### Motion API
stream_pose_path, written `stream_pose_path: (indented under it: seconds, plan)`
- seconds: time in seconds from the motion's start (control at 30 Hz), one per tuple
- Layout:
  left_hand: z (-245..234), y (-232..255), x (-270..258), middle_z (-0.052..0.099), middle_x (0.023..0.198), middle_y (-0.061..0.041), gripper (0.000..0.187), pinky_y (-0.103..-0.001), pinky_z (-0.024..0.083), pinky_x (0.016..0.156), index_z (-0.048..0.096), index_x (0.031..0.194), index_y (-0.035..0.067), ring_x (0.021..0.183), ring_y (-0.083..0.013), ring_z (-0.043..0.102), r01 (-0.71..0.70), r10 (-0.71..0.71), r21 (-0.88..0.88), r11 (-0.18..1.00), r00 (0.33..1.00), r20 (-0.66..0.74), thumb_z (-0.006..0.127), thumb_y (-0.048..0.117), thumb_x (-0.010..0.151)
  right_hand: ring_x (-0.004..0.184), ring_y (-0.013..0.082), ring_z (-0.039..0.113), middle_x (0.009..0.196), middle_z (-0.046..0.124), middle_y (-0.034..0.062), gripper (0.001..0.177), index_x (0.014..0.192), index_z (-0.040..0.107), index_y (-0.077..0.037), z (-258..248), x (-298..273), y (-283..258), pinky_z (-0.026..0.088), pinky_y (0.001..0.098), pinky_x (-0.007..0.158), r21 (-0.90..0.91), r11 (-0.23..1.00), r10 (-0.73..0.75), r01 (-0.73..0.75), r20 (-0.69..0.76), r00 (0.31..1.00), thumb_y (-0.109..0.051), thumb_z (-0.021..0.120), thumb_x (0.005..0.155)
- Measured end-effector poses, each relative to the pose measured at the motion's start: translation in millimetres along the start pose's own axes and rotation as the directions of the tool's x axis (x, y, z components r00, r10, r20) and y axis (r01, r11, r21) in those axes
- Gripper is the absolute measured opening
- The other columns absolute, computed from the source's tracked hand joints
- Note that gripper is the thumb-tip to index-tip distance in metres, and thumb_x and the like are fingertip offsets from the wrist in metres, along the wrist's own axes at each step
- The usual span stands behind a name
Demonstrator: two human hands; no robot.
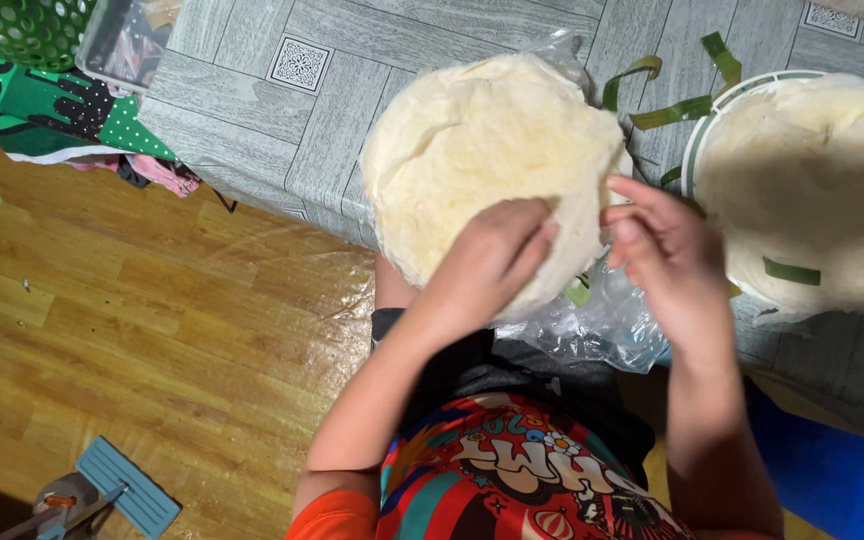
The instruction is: The person separates thin round food sheets from a stack by hand, removes green leaf strips, and places the sheets into a plastic-lined container.
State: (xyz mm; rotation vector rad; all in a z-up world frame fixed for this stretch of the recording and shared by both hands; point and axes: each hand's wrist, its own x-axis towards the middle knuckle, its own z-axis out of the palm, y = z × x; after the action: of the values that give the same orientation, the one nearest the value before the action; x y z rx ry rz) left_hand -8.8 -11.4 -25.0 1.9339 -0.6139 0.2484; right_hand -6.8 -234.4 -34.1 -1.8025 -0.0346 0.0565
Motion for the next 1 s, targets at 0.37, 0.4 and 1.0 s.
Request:
stream_pose_path:
  seconds: [0.37, 0.4, 1.0]
  plan:
    - [16, 19, 23, 0.061, 0.077, -0.018, 0.037, -0.045, 0.050, 0.068, 0.053, 0.107, 0.001, 0.077, -0.0375, 0.063, 0.151, -0.154, -0.050, 0.987, 0.985, -0.073, 0.073, 0.028, 0.092, 0.069, 0.0027, 0.060, 0.077, 0.070, 0.0021, 0.016, 0.111, 0.069, 0.001, 25, -3, -32, 0.048, 0.0227, 0.062, -0.331, 0.933, -0.160, 0.139, -0.035, 0.987, -0.008, 0.068, 0.097]
    - [17, 19, 23, 0.061, 0.076, -0.018, 0.035, -0.044, 0.049, 0.068, 0.052, 0.109, 0.002, 0.078, -0.0375, 0.064, 0.162, -0.164, -0.072, 0.984, 0.986, -0.032, 0.072, 0.026, 0.093, 0.060, 0.0064, 0.057, 0.067, 0.066, 0.0060, 0.011, 0.104, 0.070, 0.002, 23, -3, -31, 0.045, 0.0258, 0.057, -0.428, 0.900, -0.105, 0.084, -0.024, 0.994, -0.008, 0.072, 0.099]
    - [6, 7, 12, 0.068, 0.090, -0.020, 0.021, -0.042, 0.054, 0.076, 0.066, 0.116, 0.000, 0.084, -0.0353, 0.068, 0.134, -0.133, 0.000, 0.991, 0.981, -0.139, 0.061, 0.010, 0.098, 0.070, 0.0193, 0.062, 0.084, 0.070, 0.0156, 0.016, 0.111, 0.076, -0.001, 16, 11, -29, 0.049, 0.0338, 0.070, -0.567, 0.801, -0.279, 0.191, -0.071, 0.958, -0.012, 0.078, 0.100]
